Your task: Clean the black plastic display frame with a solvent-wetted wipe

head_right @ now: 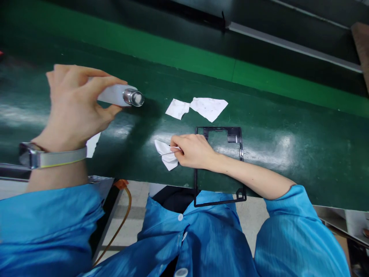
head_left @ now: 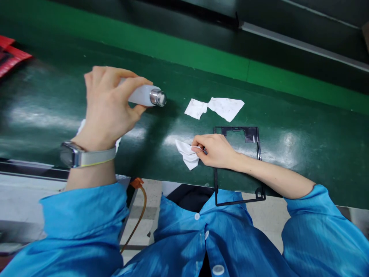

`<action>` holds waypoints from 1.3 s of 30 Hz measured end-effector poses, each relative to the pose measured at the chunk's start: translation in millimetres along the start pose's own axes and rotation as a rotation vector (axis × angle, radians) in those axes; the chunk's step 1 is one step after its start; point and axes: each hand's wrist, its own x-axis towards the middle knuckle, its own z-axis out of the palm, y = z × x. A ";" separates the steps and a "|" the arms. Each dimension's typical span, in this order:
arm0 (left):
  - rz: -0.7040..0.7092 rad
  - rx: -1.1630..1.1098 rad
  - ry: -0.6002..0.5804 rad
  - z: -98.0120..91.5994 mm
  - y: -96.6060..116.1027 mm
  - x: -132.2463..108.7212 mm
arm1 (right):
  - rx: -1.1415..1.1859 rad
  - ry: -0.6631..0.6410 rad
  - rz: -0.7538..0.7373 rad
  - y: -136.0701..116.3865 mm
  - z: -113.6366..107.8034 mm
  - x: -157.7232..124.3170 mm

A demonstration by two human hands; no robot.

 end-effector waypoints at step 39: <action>-0.054 -0.068 -0.003 0.1 8.4 3.5 | 0.020 0.013 0.003 -0.8 0.7 1.3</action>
